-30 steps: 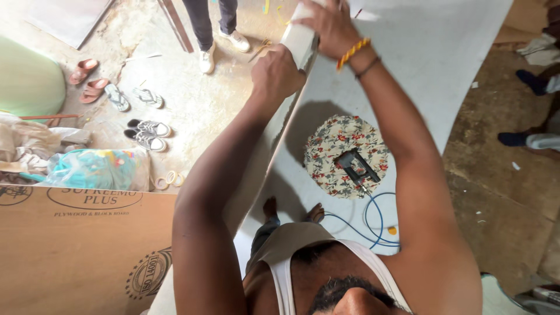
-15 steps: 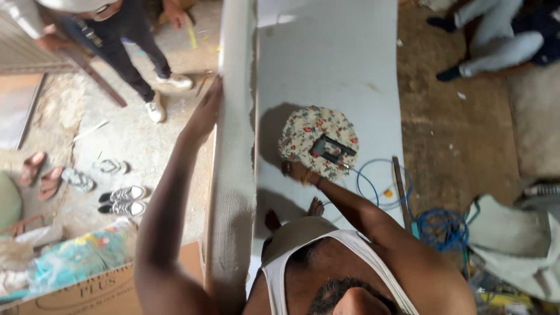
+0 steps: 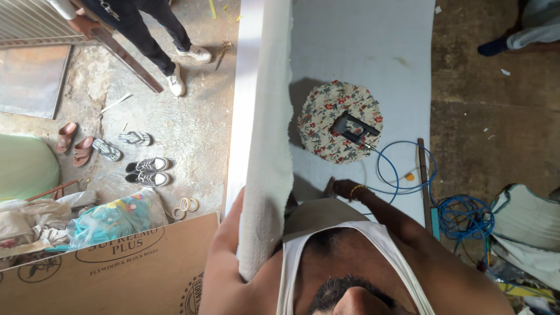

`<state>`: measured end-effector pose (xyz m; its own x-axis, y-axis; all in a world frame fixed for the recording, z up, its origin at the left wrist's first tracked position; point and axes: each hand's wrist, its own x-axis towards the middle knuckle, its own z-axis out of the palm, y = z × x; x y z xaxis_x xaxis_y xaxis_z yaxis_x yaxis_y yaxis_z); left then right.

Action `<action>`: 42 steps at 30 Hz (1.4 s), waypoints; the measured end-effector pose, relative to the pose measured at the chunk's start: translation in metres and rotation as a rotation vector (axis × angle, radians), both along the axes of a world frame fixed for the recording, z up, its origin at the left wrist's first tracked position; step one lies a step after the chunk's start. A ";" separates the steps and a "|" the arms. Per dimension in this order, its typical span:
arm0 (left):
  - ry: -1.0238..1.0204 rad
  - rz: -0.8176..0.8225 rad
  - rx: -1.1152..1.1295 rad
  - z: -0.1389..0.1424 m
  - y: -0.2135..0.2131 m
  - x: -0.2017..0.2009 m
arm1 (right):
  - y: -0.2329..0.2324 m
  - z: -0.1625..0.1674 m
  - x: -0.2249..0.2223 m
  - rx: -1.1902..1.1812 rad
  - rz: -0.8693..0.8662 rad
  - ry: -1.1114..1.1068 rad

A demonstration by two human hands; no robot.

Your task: The person stretches a strip of white fabric over the edge of a foam pad on a plywood panel, pulling and smoothing it by hand to align it. They then use a pneumatic staple gun to fasten the fabric to the panel, pressing the fabric down at intervals along the edge.

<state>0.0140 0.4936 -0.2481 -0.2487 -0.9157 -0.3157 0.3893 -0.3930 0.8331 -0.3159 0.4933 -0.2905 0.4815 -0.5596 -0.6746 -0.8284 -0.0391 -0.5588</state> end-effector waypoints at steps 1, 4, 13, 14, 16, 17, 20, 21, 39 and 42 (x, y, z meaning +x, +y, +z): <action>0.078 0.006 -0.087 0.008 -0.019 -0.009 | -0.010 0.002 0.004 -0.126 0.018 -0.069; 0.157 -0.013 -0.231 0.028 -0.050 -0.020 | -0.042 0.011 0.018 -0.311 -0.014 -0.093; -0.222 -0.041 -0.594 0.088 -0.104 0.009 | -0.044 0.025 0.054 -0.386 0.116 -0.084; -0.173 -0.070 -0.537 0.109 -0.105 0.012 | -0.040 0.024 0.055 -0.375 0.178 -0.085; -0.557 -0.154 -0.745 0.152 -0.094 0.012 | -0.037 0.021 0.056 -0.335 0.234 -0.188; -1.006 -0.211 -1.000 0.174 -0.083 0.010 | -0.041 0.022 0.056 -0.317 0.267 -0.242; -1.154 -0.440 -1.224 0.221 -0.066 0.011 | -0.071 0.038 0.067 -0.269 0.051 -0.157; -0.996 -0.517 -1.219 0.227 -0.068 0.013 | -0.088 0.049 0.071 -0.328 0.004 -0.227; -1.158 0.004 -0.059 0.062 -0.072 0.064 | -0.210 0.227 0.169 0.076 -1.083 -1.459; -1.289 -0.347 -0.093 0.058 -0.054 0.064 | -0.207 0.226 0.175 -0.031 -1.145 -1.396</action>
